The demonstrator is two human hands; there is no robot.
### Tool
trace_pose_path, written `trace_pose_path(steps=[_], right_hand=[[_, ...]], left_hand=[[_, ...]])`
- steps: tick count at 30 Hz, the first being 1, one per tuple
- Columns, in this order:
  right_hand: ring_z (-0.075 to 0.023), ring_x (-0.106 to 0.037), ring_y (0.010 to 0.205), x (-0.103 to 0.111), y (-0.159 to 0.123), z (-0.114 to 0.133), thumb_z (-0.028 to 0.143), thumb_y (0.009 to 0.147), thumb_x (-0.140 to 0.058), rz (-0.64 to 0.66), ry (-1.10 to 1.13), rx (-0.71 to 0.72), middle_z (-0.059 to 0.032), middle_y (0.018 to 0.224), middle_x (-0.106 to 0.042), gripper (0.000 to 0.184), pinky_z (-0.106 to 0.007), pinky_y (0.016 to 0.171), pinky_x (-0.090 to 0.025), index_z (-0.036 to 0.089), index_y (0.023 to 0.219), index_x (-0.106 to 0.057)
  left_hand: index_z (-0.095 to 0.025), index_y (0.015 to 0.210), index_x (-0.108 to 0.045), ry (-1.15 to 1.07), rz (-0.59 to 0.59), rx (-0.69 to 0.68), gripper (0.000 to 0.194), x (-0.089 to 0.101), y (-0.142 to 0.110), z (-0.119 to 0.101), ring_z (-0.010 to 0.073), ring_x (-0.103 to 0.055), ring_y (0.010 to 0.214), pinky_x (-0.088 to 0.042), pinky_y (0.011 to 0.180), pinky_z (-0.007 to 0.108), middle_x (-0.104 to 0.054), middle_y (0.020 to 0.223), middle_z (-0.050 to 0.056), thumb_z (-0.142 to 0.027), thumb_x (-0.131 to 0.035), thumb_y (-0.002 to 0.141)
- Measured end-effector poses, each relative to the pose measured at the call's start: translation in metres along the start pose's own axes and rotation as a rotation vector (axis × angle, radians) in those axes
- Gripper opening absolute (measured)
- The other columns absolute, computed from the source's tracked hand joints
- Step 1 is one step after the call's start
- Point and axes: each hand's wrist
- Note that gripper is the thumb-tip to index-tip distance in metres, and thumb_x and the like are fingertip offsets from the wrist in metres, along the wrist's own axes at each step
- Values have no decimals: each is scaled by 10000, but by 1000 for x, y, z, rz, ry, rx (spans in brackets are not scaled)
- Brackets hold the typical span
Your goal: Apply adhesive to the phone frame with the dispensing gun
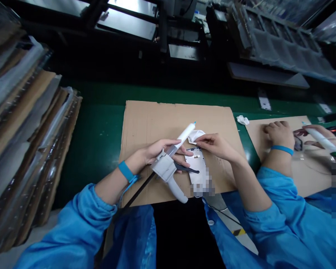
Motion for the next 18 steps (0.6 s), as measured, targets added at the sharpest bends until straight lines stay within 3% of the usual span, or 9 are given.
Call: trace_pose_path(steps=[9,18], right_hand=[[-213,-741,1039,3,1,8,671,987,-757,92,-51,42,-124,1175,-800,548,-341,907,-591,157,1128,-886],[-190,-708,1013,0,4,9,669,1020,-719,132,-118,83,-119,1169,-779,544,-324,875,-548,154,1101,-875]], left_hand=[[-166,1125,-706,48,-36,3,426,-3,5,2,449,-825,1346,-658,1159,611,-776,1531,241,-583,-780,1072],[-175,1132,-702,60,-25,-32,439,0,7,6,439,-833,1332,-665,1158,624,-812,1458,209,-594,-805,1048]])
Point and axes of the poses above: each hand's wrist, its own y-axis towards the middle knuckle, its own x-axis out of the back of the hand, z = x × y
